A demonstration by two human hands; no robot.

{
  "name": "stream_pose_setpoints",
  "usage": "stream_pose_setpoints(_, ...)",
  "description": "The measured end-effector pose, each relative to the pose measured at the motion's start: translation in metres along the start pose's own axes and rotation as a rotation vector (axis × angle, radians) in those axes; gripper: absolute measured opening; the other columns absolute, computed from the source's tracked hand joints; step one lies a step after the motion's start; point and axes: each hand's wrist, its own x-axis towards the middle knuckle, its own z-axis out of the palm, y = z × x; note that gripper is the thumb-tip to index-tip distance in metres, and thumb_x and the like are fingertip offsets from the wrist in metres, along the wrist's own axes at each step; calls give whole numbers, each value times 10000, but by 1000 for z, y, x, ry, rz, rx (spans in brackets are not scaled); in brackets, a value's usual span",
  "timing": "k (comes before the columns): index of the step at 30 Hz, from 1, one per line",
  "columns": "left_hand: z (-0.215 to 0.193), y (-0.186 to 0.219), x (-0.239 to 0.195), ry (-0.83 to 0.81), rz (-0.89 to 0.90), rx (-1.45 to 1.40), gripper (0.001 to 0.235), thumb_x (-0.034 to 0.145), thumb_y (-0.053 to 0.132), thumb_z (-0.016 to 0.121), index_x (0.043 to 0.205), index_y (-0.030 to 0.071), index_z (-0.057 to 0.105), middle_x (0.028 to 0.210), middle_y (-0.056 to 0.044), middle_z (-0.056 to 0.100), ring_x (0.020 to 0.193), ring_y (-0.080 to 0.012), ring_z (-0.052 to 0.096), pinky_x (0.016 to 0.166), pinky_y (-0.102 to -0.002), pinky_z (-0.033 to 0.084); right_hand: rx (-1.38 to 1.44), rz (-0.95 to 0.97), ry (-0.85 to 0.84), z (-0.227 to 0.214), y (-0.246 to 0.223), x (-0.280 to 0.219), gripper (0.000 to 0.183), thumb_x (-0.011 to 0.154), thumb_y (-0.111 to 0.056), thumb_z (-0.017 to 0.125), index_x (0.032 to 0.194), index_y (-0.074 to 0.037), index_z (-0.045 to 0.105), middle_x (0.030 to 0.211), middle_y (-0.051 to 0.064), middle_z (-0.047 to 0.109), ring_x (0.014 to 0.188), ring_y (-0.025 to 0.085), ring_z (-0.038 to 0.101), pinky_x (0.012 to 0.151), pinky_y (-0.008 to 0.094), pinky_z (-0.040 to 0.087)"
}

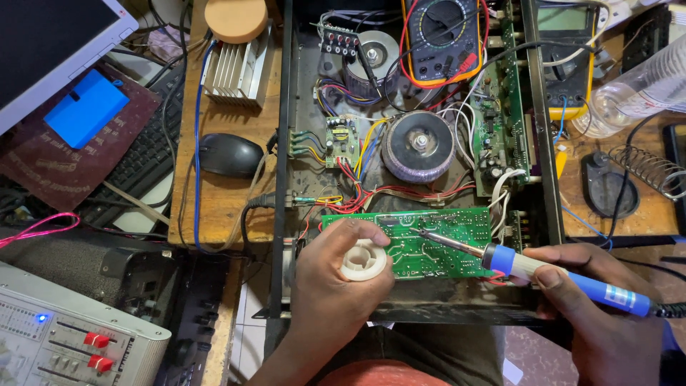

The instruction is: The person uses a soldering iron and solder wire to work on a green circuit board. They apply solder to various points on the board, flip it over to inspect the components, and then use electrical tape to secure a wire connection.

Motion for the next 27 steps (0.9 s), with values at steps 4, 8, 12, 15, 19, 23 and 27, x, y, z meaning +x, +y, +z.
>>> stream_pose_setpoints(4,5,1,2,7,164,152,274,745,43,755,969,194,713,915,29,702,684,-128,603,644,-271,467,61,-32,-8,0,11,0,242,1001,-89,674,1171,61,759,875,212,738,599,239,567,543,299,463)
stream_pose_setpoints(8,12,-6,7,3,345,383,440,736,89,767,1141,107,597,1063,-87,696,935,-306,635,817,-412,498,215,-99,38,-3,35,4,260,1023,-127,625,1194,62,678,815,216,651,519,200,488,485,250,392)
stream_pose_setpoints(12,13,-1,15,-59,399,443,443,766,67,771,1161,88,572,1012,-118,615,937,-348,538,829,-465,438,217,-115,8,-2,27,2,286,1020,-161,644,1182,72,682,840,198,666,539,216,519,506,262,412)
stream_pose_setpoints(15,13,4,14,-56,407,447,323,770,41,756,1045,74,591,1005,-102,564,932,-335,541,799,-443,460,113,-82,65,1,19,-1,212,988,-56,641,1163,29,724,878,156,719,568,167,557,511,236,457)
stream_pose_setpoints(19,9,6,10,-51,422,407,202,805,60,734,989,68,653,1009,-102,490,935,-306,518,805,-414,449,167,-103,43,2,18,-2,225,997,-75,649,1165,61,710,915,181,716,611,194,586,516,258,484)
stream_pose_setpoints(23,0,11,2,23,360,264,230,793,61,746,1002,155,770,938,-26,658,847,-201,648,759,-317,520,170,-134,26,1,20,-2,240,989,-124,651,1137,56,713,921,158,711,665,187,608,525,252,479)
stream_pose_setpoints(27,-6,12,-6,-86,-20,-95,177,834,74,807,984,165,782,929,37,761,662,-40,575,594,-204,467,249,-175,14,-5,36,-2,281,973,-154,672,1159,56,695,838,198,726,629,206,667,506,235,493)
